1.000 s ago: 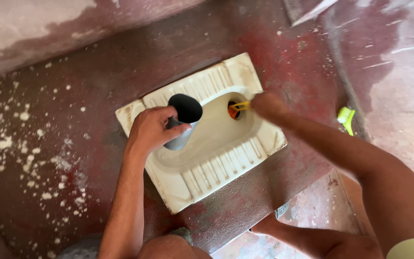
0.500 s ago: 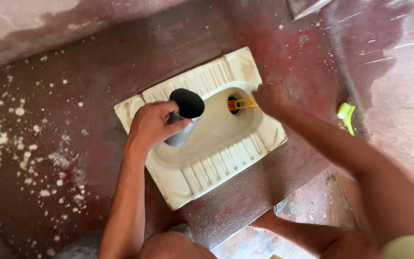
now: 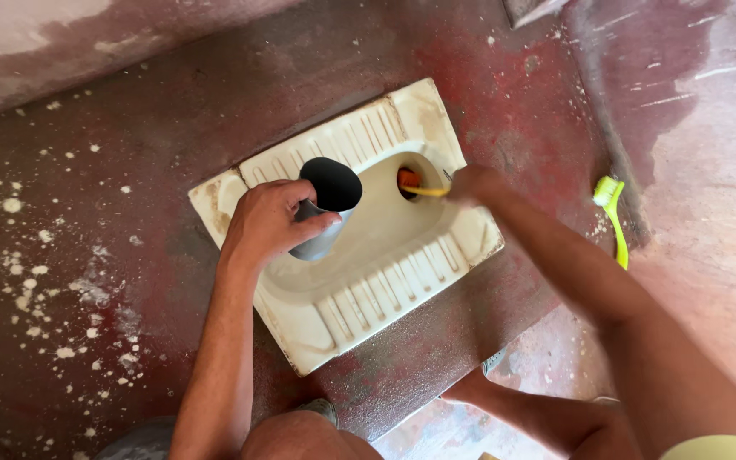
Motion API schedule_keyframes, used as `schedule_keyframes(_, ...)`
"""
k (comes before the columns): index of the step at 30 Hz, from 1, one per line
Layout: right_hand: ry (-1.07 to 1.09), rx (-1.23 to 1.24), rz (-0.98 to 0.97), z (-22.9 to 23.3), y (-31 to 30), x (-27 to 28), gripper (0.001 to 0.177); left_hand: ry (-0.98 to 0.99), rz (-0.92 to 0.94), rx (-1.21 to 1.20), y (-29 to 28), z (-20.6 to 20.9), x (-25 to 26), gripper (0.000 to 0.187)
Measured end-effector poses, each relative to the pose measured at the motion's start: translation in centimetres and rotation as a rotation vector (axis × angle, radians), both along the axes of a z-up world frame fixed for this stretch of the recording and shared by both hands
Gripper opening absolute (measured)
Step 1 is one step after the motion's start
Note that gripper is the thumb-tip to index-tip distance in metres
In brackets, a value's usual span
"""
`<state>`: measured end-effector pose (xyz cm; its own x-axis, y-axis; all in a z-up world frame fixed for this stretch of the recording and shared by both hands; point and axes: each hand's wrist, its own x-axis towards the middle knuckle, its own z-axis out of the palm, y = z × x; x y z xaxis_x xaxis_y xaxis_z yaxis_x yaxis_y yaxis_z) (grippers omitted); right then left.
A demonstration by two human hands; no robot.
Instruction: The person scrubs a squat toilet using a small green brush and a larger orange toilet brush. They repeatedly pour water from a metal cup into the bowl to rinse the surface and the drain area while scrubbing.
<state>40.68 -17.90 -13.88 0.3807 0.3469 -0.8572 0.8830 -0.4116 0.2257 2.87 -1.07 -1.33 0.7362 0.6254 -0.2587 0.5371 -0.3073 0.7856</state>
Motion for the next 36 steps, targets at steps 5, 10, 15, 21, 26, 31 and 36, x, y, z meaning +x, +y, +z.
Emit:
schedule_keyframes(5, 0.259, -0.074, -0.505, 3.9, 0.0, 2.7, 0.029, -0.061, -0.010, 0.022, -0.4, 0.4, -0.2, 0.040)
schedule_keyframes(10, -0.246, 0.332, 0.661, 3.2, -4.3, -3.1, 0.033, 0.025, -0.102, 0.021, -1.1, 0.6, 1.3, 0.037)
schedule_keyframes(15, -0.155, 0.354, 0.927, 2.1, -7.1, -3.3, 0.018, 0.067, -0.267, 0.070, -2.8, 0.8, 3.4, 0.034)
schedule_keyframes(21, -0.048, 0.425, 0.613, 1.4, -7.3, -1.1, 0.026, 0.111, -0.251, 0.006, -4.2, 0.2, 3.9, 0.037)
schedule_keyframes(26, -0.096, 0.159, 0.005, 1.7, -4.7, -2.7, 0.036, 0.010, -0.263, 0.001, -4.3, -0.5, 3.6, 0.034)
schedule_keyframes(31, -0.138, 0.257, 0.270, 2.8, -4.5, -4.1, 0.019, -0.005, -0.267, 0.044, -4.2, -0.5, 3.1, 0.039)
schedule_keyframes(36, -0.294, 0.335, 0.810, 1.7, -7.3, -5.4, 0.022, 0.009, -0.279, 0.026, -4.3, -0.9, 3.2, 0.039)
